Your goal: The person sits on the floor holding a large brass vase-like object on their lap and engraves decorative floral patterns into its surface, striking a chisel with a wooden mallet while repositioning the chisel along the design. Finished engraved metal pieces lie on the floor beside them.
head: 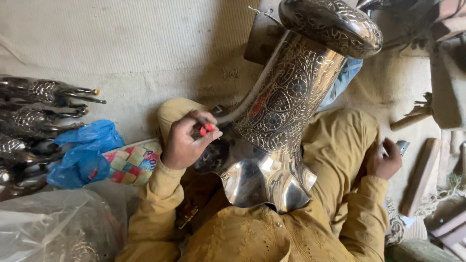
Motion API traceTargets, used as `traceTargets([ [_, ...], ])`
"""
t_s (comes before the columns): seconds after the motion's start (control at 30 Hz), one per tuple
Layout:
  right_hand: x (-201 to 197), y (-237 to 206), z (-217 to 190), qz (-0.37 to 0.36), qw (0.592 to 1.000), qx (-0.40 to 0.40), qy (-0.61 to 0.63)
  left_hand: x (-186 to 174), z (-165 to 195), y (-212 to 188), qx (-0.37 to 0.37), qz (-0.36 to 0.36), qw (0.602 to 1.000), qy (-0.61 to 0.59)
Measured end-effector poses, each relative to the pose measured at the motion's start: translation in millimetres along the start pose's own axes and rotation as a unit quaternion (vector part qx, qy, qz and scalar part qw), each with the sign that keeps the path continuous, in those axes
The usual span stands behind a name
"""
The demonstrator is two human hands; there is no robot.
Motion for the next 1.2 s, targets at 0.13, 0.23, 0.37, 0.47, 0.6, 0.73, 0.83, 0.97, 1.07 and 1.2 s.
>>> traceTargets([
  [0.13,0.2,-38.6,29.9,-0.107,0.987,0.064,-0.106,24.8,11.0,30.8,-0.046,-0.108,0.993,-0.019],
  [0.23,9.3,-45.0,30.2,-0.15,0.976,0.059,-0.144,43.8,19.7,44.7,-0.045,-0.177,0.981,-0.072],
  [0.37,11.3,-34.9,26.9,-0.138,0.972,0.037,-0.188,59.6,18.7,58.3,-0.07,-0.206,0.975,-0.053],
  [0.47,10.0,-37.3,42.4,-0.126,0.977,0.11,-0.132,70.2,20.7,60.9,-0.067,-0.235,0.967,-0.069],
  [0.6,-0.1,-30.9,40.4,-0.026,0.995,0.066,0.077,83.2,24.6,58.7,-0.039,-0.262,0.963,-0.054],
  [0.73,-4.9,-18.8,33.6,-0.016,0.99,0.031,0.139,95.5,27.1,59.0,-0.014,-0.303,0.953,0.004],
  [0.83,13.7,-13.1,23.2,-0.089,0.937,0.116,0.319,106.5,26.2,61.2,-0.012,-0.329,0.943,0.042],
  [0.97,21.0,-3.0,-37.3,-0.162,0.913,0.044,0.371,112.1,31.9,61.4,0.026,-0.346,0.937,0.043],
  [1.07,28.6,-1.9,-79.4,-0.213,0.905,0.013,0.368,111.2,32.2,61.8,0.038,-0.339,0.938,0.054],
  [1.2,30.9,1.0,-126.6,-0.275,0.893,-0.063,0.35,112.0,34.0,60.0,0.055,-0.339,0.937,0.058],
])
Point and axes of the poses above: each hand's wrist, its own y-axis towards the middle knuckle, its own x-axis out of the palm, z = x × y, the point moved 9 cm from there along y, towards the middle knuckle, and after that the axes turned 11 degrees about -x, right-handed, at the moved point
